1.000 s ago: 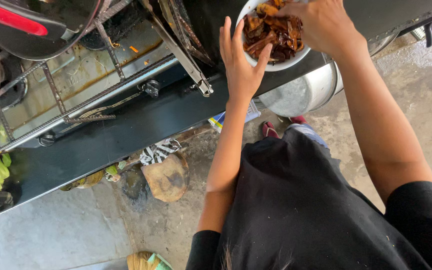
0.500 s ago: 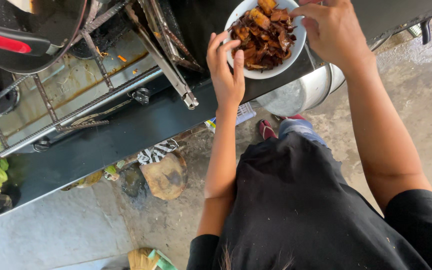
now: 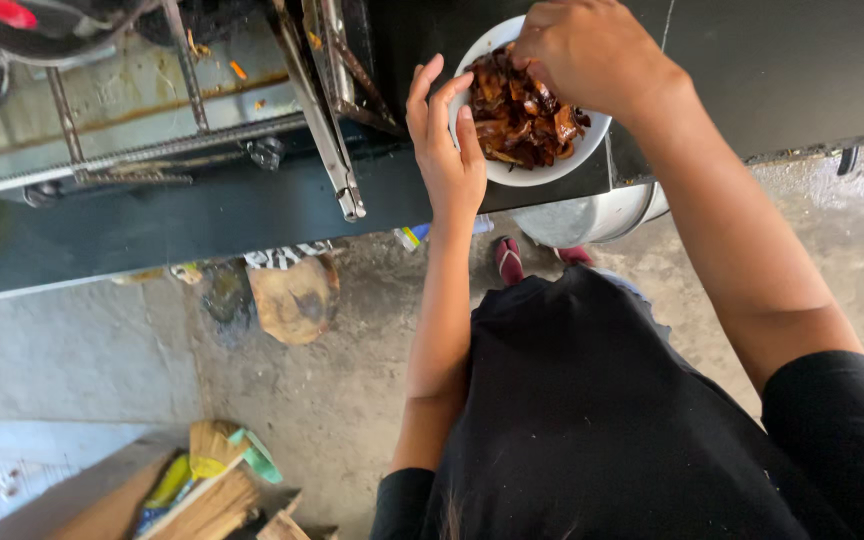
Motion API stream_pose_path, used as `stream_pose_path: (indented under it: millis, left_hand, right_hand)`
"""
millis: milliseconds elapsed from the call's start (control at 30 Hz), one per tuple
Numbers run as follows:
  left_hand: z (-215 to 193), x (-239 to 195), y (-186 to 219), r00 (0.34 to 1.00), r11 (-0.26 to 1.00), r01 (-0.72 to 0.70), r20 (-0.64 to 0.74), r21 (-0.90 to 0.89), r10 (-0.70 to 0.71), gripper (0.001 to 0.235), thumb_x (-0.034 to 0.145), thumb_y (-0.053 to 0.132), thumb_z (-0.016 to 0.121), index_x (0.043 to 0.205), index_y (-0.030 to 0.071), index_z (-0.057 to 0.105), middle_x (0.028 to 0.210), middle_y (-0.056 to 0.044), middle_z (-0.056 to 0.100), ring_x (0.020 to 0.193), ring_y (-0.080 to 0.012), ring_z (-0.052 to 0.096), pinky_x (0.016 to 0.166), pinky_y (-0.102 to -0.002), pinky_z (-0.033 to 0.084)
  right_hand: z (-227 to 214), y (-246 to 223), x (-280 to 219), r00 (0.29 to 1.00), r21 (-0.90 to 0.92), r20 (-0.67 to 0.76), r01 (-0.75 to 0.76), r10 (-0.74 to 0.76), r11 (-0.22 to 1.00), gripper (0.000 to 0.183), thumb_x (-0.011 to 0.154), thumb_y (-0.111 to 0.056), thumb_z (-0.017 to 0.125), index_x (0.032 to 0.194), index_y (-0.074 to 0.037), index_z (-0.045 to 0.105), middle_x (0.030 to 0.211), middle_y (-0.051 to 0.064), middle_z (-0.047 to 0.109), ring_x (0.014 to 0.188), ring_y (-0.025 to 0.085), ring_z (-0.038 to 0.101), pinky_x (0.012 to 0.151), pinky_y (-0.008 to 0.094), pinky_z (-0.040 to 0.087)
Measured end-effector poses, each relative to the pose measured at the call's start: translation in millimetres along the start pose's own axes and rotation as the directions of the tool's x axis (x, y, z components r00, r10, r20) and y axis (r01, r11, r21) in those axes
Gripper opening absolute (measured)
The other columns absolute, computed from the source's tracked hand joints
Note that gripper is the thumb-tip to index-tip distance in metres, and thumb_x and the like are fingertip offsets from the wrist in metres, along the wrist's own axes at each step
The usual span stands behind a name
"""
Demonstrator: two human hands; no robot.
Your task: The person picks up a white bowl and uses metal tongs to transfer fried food pieces from a colander into the bowl. They then pick up the bowl and carry it through the room.
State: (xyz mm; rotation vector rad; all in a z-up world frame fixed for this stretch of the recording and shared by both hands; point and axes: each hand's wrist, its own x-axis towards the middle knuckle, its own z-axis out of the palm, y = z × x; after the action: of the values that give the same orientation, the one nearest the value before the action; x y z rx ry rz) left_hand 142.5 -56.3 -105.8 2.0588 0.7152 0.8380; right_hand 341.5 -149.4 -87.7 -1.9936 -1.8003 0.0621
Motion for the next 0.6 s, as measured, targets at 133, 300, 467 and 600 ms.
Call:
stream_pose_path:
  millis: [133, 300, 467, 600]
  left_hand:
    - [1, 1, 3, 0.999, 0.997, -0.011, -0.040, 0.077, 0.014, 0.024, 0.109, 0.003, 0.052, 0.128, 0.011, 0.065, 0.158, -0.007, 0.044, 0.151, -0.0315, 0.039, 0.127, -0.044, 0.041]
    - [4, -3, 10, 1.000, 0.999, -0.007, -0.027, 0.045, 0.008, 0.024, 0.110, 0.006, 0.052, 0.130, 0.011, 0.065, 0.159, -0.006, 0.043, 0.152, -0.0299, 0.038, 0.124, -0.041, 0.041]
    - [-9, -10, 12, 0.999, 0.996, -0.001, -0.043, 0.087, 0.005, 0.024, 0.111, 0.009, 0.057, 0.134, 0.012, 0.061, 0.157, -0.006, 0.048, 0.147, -0.0291, 0.045, 0.122, -0.042, 0.043]
    - [-12, -23, 3, 0.986, 0.983, 0.160, -0.054, 0.091, -0.156, 0.036, 0.107, 0.010, 0.059, 0.142, 0.009, 0.052, 0.149, -0.012, 0.052, 0.137, -0.0313, 0.055, 0.111, -0.043, 0.050]
  right_hand:
    - [-1, 11, 3, 0.997, 0.008, -0.003, 0.082, -0.082, 0.997, 0.014, 0.097, -0.020, 0.077, 0.091, -0.007, 0.075, 0.103, 0.006, 0.071, 0.097, 0.024, 0.069, 0.087, 0.038, 0.056]
    - [-26, 23, -15, 0.995, 0.168, 0.095, -0.013, -0.003, 0.986, 0.013, 0.109, -0.017, 0.076, 0.103, -0.006, 0.074, 0.095, 0.007, 0.072, 0.084, 0.025, 0.069, 0.081, 0.038, 0.055]
    - [-100, 35, -85, 0.935, 0.346, 0.329, 0.014, -0.135, 0.938, 0.010, 0.085, -0.021, 0.072, 0.094, -0.019, 0.077, 0.104, 0.000, 0.077, 0.086, 0.021, 0.069, 0.065, 0.030, 0.056]
    - [-109, 30, -114, 0.918, 0.202, 0.380, -0.207, 0.118, 0.957, 0.029, 0.088, -0.023, 0.075, 0.117, -0.018, 0.079, 0.092, 0.003, 0.077, 0.079, 0.018, 0.074, 0.062, 0.032, 0.056]
